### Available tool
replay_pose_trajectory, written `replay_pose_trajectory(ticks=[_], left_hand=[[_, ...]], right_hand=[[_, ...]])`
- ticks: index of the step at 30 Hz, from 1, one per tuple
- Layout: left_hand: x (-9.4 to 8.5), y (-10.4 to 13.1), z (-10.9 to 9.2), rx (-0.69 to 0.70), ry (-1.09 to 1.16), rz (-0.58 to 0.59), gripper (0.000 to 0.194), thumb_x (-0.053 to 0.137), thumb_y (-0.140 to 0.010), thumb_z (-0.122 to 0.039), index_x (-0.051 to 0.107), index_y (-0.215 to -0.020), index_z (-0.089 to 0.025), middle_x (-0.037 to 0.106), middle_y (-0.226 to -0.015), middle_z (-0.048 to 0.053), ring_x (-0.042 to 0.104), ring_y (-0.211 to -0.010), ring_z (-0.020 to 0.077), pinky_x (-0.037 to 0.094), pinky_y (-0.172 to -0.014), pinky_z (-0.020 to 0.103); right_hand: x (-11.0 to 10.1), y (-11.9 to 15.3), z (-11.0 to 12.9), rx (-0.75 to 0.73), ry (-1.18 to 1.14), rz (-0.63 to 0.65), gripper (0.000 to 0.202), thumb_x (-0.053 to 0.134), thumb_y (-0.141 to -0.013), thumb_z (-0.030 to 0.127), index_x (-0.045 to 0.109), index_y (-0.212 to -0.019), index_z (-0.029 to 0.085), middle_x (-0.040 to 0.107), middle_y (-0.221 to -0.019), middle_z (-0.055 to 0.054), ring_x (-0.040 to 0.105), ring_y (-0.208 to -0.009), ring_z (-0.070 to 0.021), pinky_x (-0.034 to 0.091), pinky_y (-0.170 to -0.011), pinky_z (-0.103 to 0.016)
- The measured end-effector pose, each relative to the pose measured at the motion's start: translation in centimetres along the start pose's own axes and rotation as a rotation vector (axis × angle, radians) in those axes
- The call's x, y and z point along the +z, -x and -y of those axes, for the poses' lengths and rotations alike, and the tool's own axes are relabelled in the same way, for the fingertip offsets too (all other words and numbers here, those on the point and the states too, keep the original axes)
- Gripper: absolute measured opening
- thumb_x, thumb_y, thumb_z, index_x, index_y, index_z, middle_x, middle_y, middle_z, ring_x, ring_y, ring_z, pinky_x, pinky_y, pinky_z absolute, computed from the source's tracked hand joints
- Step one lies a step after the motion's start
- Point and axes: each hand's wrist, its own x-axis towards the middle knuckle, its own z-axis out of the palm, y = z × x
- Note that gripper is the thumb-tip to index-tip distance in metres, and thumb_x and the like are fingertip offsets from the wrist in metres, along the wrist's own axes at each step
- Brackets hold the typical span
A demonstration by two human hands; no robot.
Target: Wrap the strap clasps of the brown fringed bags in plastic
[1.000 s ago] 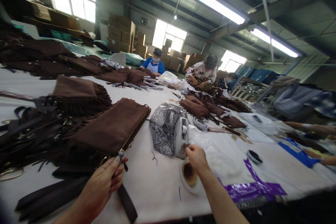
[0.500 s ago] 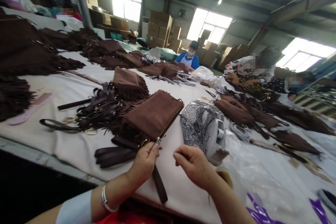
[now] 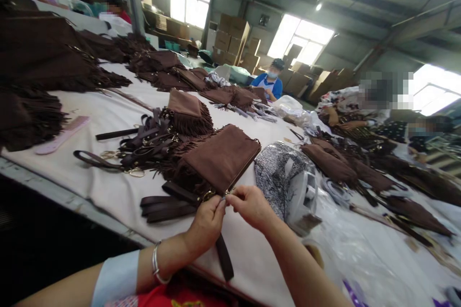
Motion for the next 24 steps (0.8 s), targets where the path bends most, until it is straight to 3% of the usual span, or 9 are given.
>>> replay_pose_trajectory(ticks=[5, 14, 18, 24], left_hand=[[-0.1, 0.0, 0.1, -0.020, -0.019, -0.005, 0.029, 0.040, -0.096, -0.032, 0.057, -0.076, -0.017, 0.055, -0.067, 0.001, 0.047, -0.063, 0.0140, 0.035, -0.061, 0.026], [-0.2, -0.2, -0.1, -0.034, -0.064, -0.001, 0.030, 0.041, -0.096, -0.032, 0.059, -0.077, -0.017, 0.054, -0.066, 0.001, 0.047, -0.062, 0.0141, 0.034, -0.061, 0.027], [-0.1, -0.2, -0.2, -0.037, -0.070, -0.002, 0.031, 0.040, -0.096, -0.033, 0.058, -0.076, -0.017, 0.055, -0.066, 0.001, 0.048, -0.063, 0.0144, 0.035, -0.062, 0.027], [-0.1, -0.1, 0.0, -0.003, -0.029, -0.015, 0.029, 0.041, -0.096, -0.031, 0.060, -0.079, -0.017, 0.060, -0.071, 0.003, 0.052, -0.067, 0.0150, 0.038, -0.065, 0.027]], right_hand=[[-0.5, 0.4, -0.4, -0.023, -0.019, 0.054, 0.019, 0.057, -0.079, 0.027, 0.065, -0.064, 0.017, 0.061, -0.057, 0.001, 0.049, -0.053, -0.0101, 0.037, -0.052, -0.022], [-1.2, 1.8, -0.2, -0.087, -0.057, -0.002, 0.019, 0.058, -0.082, 0.029, 0.073, -0.080, 0.018, 0.064, -0.064, 0.000, 0.053, -0.059, -0.0123, 0.041, -0.058, -0.024], [-0.9, 1.8, 0.0, -0.134, -0.071, 0.034, 0.017, 0.057, -0.082, 0.025, 0.073, -0.081, 0.019, 0.066, -0.067, 0.001, 0.057, -0.064, -0.0130, 0.043, -0.063, -0.023], [-0.4, 1.1, 0.4, -0.127, 0.114, 0.012, 0.020, 0.056, -0.082, 0.027, 0.071, -0.072, 0.018, 0.064, -0.062, 0.001, 0.055, -0.062, -0.0132, 0.040, -0.060, -0.023]])
